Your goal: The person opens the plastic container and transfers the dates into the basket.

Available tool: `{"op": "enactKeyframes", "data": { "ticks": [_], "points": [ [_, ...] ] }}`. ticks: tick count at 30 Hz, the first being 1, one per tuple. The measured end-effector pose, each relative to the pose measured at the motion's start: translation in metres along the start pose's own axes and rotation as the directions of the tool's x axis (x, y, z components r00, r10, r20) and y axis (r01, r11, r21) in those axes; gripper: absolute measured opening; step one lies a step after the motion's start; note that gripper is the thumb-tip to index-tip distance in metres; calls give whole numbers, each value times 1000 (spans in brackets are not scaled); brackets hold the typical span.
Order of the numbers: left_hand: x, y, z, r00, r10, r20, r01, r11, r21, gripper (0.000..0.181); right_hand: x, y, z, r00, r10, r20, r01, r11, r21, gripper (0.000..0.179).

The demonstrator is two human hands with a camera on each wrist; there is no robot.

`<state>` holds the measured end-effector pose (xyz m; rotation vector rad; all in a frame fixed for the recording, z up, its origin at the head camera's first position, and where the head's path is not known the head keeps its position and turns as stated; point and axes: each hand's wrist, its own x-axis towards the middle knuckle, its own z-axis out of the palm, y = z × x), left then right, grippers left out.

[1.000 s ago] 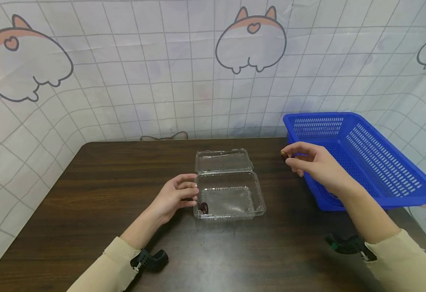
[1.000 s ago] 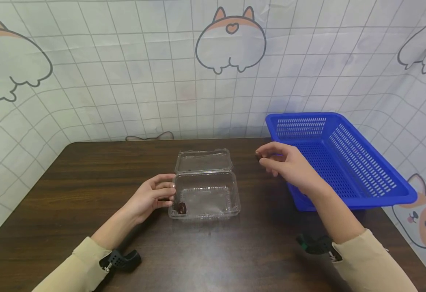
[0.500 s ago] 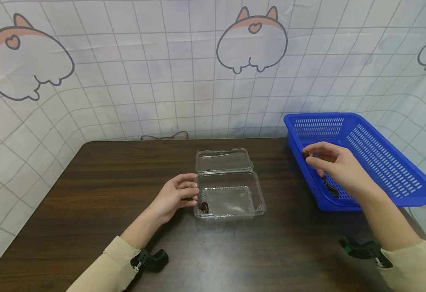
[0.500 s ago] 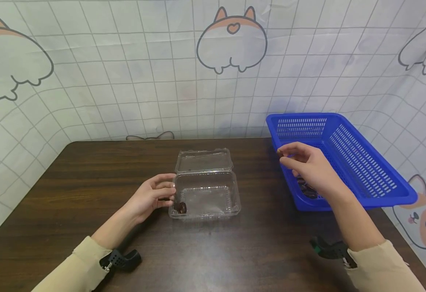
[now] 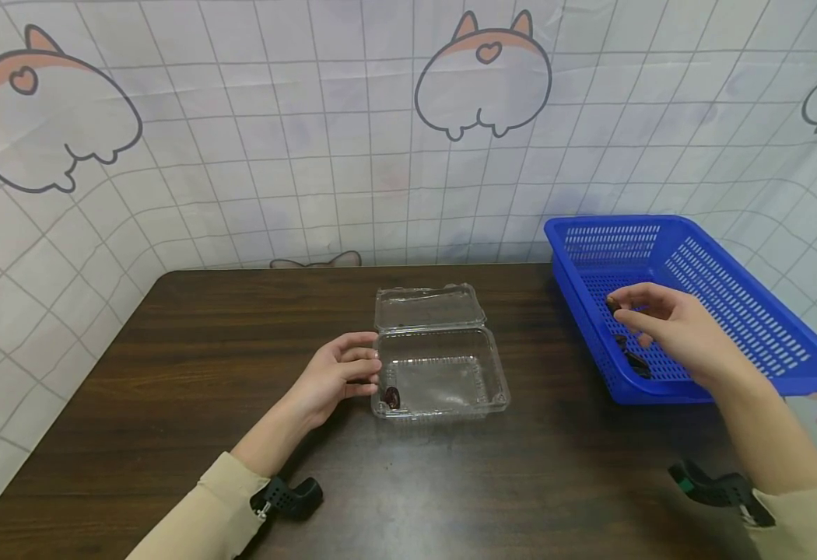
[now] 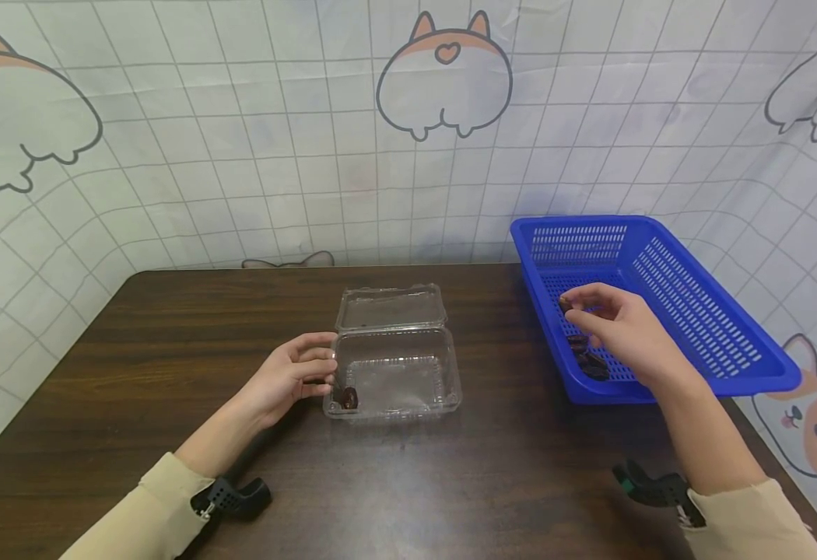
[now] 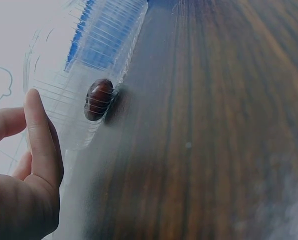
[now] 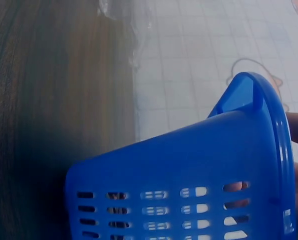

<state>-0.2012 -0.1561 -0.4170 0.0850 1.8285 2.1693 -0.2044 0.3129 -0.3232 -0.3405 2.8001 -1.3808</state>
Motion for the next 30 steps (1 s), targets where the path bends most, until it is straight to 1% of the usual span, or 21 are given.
{"op": "enactKeyframes", "data": {
  "ticks": [3,7,10,13,18,23,27,30],
  "points": [
    [0,0,0,1000,1,2,-1,1000,3,52,-1,3,-1,1000,15,9,-15,1000,-18,39],
    [-1,1,0,1000,3,1,-3,1000,6,52,-2,6,-3,999,22,27,-22,1000,-9,36],
    [-1,0,0,1000,2,1,-2,1000,6,52,-2,7,-4,999,14,38,-14,1000,4,33],
    [0,0,0,1000,3,3,-3,1000,7,52,-2,4,-3,999,-16,47,16,1000,8,31],
    [0,0,0,1000,2,0,-2,1000,8,52,1,-8,2,993,-89,73,87,996,30,34],
    [0,1,0,1000,1,4,-1,1000,11,52,4,-22,11,989,-113,99,109,993,51,32],
    [0,1,1,1000,-2,3,2,1000,9,51,8,-35,19,982,-124,145,115,991,71,30],
    [0,2,1,1000,-4,-1,4,1000,11,51,13,-46,28,968,-159,193,145,986,82,27]
  ]
}}
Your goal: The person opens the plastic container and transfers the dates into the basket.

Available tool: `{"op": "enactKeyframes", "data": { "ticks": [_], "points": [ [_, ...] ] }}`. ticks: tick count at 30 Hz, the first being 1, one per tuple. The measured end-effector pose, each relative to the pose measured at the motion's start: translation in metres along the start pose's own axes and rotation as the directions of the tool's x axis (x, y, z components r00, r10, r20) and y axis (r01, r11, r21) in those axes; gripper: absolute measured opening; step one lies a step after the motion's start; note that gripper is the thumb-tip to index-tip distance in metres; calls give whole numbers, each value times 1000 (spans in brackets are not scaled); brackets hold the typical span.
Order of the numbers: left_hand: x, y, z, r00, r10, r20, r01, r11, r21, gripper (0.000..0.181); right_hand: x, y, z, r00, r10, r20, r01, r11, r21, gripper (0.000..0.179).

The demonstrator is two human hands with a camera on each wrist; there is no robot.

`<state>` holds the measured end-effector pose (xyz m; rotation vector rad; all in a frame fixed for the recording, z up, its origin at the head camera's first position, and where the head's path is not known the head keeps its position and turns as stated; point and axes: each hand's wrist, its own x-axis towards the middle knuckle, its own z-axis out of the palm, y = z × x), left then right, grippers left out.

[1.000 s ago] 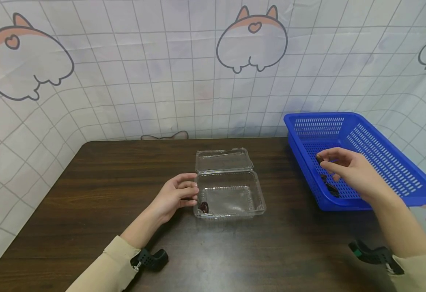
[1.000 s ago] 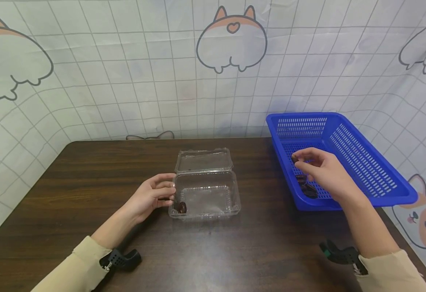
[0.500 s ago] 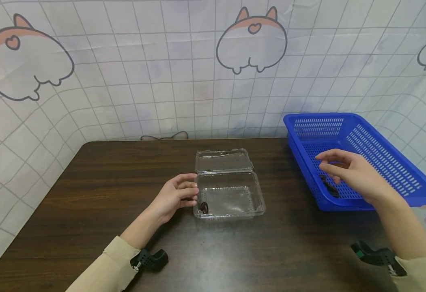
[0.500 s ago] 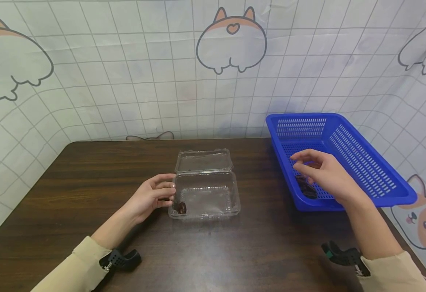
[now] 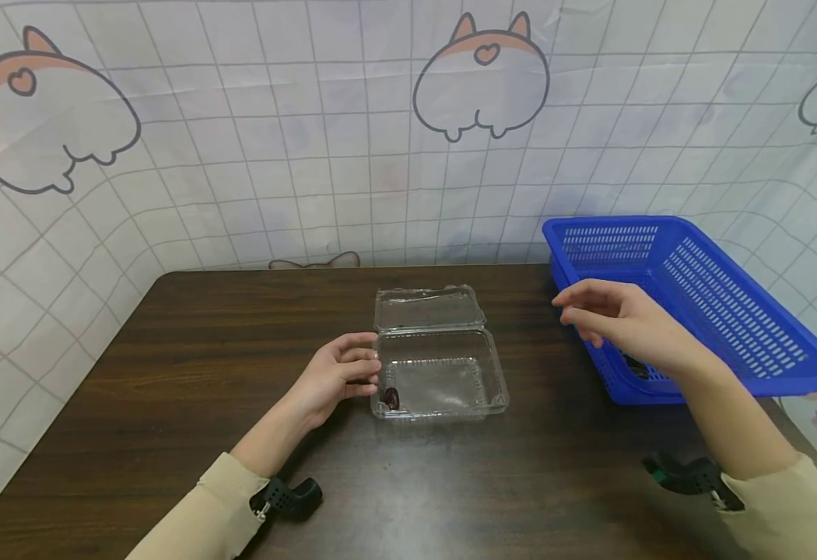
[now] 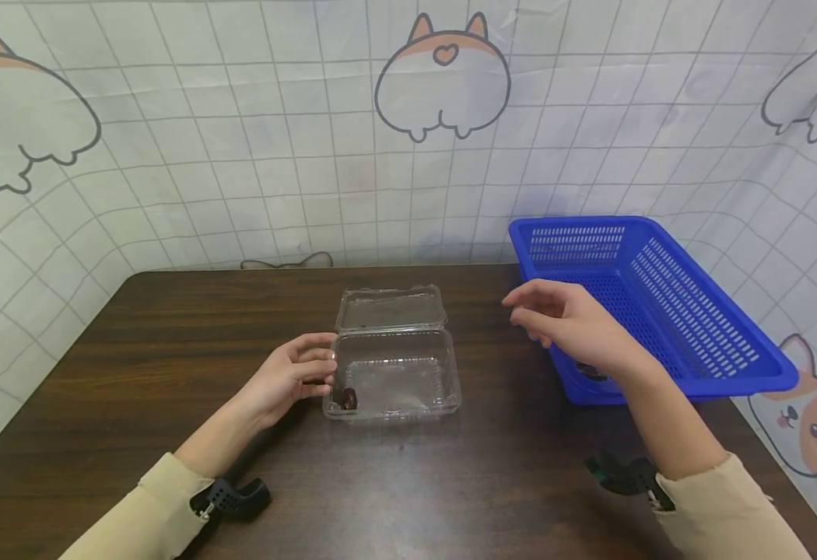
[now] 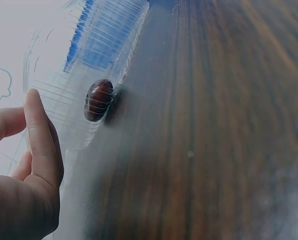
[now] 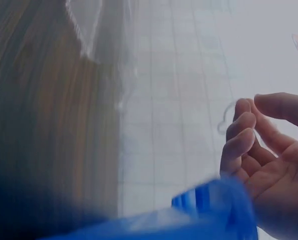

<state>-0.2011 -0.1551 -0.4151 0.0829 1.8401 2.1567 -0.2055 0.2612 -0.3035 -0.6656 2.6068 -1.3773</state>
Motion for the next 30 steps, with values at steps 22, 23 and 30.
{"op": "enactKeyframes", "data": {
  "ticks": [22,23,30],
  "points": [
    [1,-1,0,1000,4,7,-4,1000,3,52,54,-19,107,927,-137,350,140,990,18,19],
    [1,-2,0,1000,3,6,-3,1000,3,52,55,-18,111,920,-145,363,146,989,25,20],
    [1,-2,0,1000,0,-1,0,1000,6,52,63,-16,137,899,-153,411,149,988,42,23]
  ]
}}
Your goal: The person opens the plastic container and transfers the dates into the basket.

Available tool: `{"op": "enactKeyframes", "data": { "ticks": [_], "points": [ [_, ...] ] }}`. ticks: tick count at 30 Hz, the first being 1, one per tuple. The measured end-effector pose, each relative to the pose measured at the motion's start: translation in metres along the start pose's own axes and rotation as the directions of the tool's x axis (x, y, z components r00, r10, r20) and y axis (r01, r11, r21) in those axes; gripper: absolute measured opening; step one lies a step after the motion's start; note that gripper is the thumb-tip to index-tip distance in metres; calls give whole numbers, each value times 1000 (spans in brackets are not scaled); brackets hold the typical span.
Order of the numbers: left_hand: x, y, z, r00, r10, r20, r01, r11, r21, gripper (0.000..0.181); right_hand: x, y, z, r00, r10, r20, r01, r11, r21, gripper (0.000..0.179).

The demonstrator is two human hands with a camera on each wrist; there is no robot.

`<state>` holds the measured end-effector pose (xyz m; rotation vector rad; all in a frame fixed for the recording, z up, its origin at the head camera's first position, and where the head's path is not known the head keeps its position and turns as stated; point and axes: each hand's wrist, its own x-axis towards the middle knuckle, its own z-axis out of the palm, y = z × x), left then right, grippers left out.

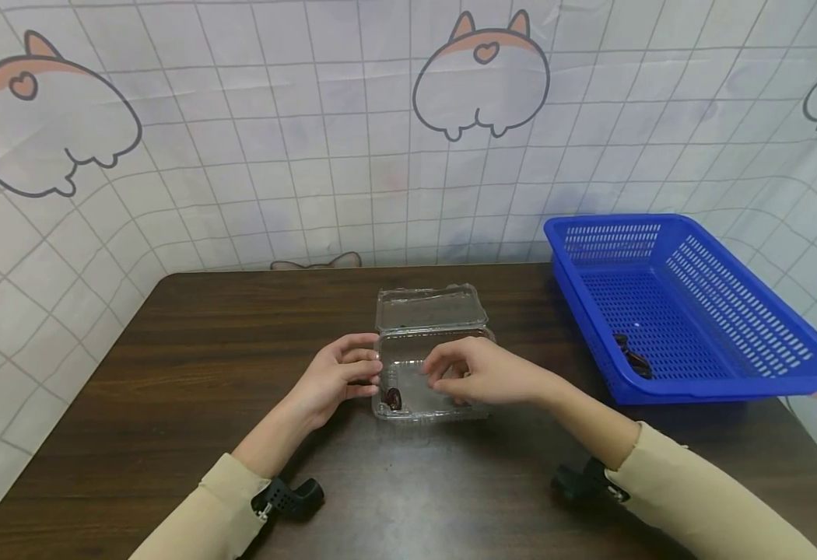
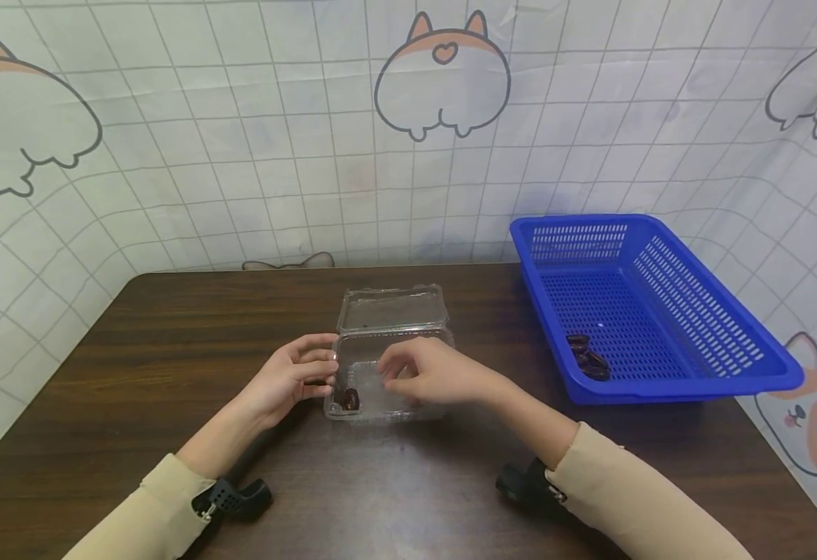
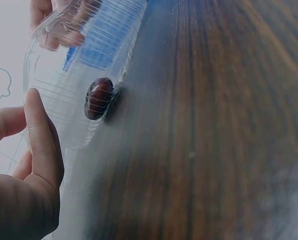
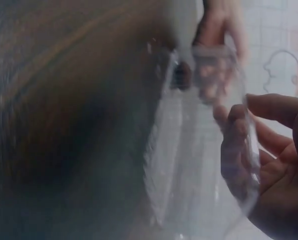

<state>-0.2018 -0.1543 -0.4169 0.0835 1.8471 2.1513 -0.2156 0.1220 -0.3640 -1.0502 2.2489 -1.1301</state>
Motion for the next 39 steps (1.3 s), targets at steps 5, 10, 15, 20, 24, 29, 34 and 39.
{"op": "enactKeyframes", "data": {
  "ticks": [5,10,15,20,24,29,34,39],
  "points": [
    [0,1,0,1000,-1,0,1,1000,1,52,12,2,15,999,39,-2,-39,998,-51,24],
    [-1,1,1,1000,-1,9,1,1000,0,51,22,5,24,999,27,19,-25,991,-128,31],
    [-1,2,1,1000,-5,15,5,1000,-2,51,31,7,30,999,36,38,-31,990,-138,34],
    [-1,2,1,1000,-9,15,10,1000,-3,51,40,7,34,998,42,55,-35,990,-134,34],
    [0,2,1,1000,-13,14,13,1000,-4,52,46,6,37,997,41,69,-30,988,-150,32],
    [0,2,2,1000,-14,11,14,1000,-7,52,49,6,39,998,47,44,-39,986,-162,26],
    [0,2,2,1000,-10,8,10,1000,-6,52,49,4,40,999,27,24,-23,987,-161,22],
    [1,1,1,1000,-13,8,13,1000,-4,52,48,4,40,1000,17,25,-14,989,-148,26]
  ]
}}
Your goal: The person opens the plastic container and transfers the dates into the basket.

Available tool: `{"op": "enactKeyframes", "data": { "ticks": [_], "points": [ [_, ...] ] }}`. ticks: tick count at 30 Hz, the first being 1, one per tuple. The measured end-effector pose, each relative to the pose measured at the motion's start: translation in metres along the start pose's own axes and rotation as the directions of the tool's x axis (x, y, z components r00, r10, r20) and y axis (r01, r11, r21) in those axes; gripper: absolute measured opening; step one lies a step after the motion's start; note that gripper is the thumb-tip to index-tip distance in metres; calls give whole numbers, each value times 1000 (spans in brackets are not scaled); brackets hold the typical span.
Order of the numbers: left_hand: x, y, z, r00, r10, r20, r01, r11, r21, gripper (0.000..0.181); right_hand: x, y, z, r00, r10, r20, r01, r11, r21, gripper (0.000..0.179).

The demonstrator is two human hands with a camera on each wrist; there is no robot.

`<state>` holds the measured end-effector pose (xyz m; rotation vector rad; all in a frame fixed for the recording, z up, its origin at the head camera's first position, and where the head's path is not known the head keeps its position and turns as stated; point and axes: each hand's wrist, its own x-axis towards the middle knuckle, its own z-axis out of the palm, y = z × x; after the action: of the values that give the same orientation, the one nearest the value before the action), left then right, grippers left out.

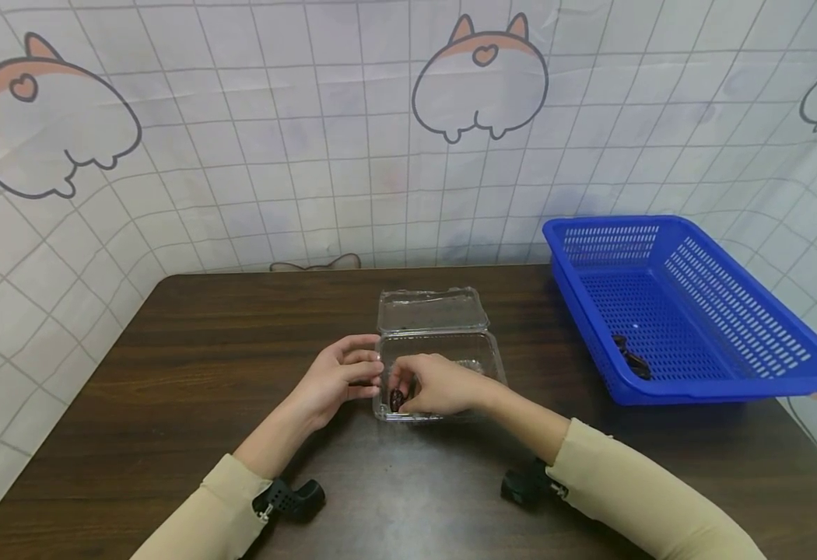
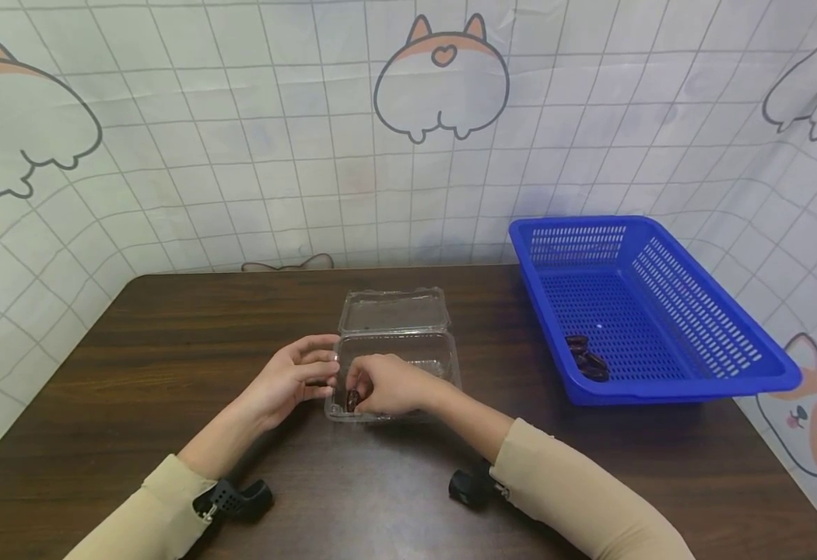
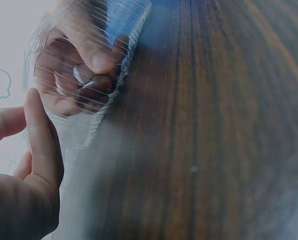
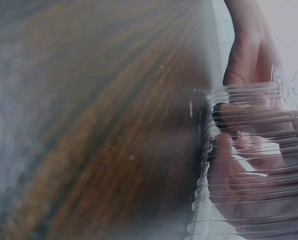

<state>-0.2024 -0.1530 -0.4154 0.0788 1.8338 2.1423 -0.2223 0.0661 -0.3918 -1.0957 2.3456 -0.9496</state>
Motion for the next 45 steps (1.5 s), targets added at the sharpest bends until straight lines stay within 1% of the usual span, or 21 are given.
{"op": "enactKeyframes", "data": {
  "ticks": [3,10,16,20,27,31,34,40,45],
  "points": [
    [0,0,0,1000,-2,-2,2,1000,1,52,0,0,0,1000,0,6,0,1000,25,27],
    [0,0,0,1000,-5,-9,5,1000,-12,52,-2,-1,-2,1000,21,13,-22,993,119,28],
    [0,-1,0,1000,-3,-12,2,1000,-9,52,-9,3,-11,999,44,-8,-42,986,163,30],
    [0,0,1,1000,2,-14,-2,1000,-3,52,-16,4,-20,999,40,-37,-32,982,184,31],
    [1,-1,1,1000,6,-14,-6,1000,-3,51,-31,7,-33,996,28,-86,-13,984,180,30],
    [1,-1,1,1000,7,-10,-7,1000,-9,52,-42,7,-41,991,28,-134,-3,983,184,30],
    [1,-1,1,1000,11,-4,-11,1000,-10,52,-49,9,-48,985,38,-167,-7,983,182,30],
    [0,0,1,1000,16,3,-16,1000,-12,52,-65,10,-64,978,57,-199,-19,982,187,30],
    [0,0,1,1000,14,4,-14,1000,-14,52,-78,10,-76,969,66,-237,-25,985,172,30]
  ]
}}
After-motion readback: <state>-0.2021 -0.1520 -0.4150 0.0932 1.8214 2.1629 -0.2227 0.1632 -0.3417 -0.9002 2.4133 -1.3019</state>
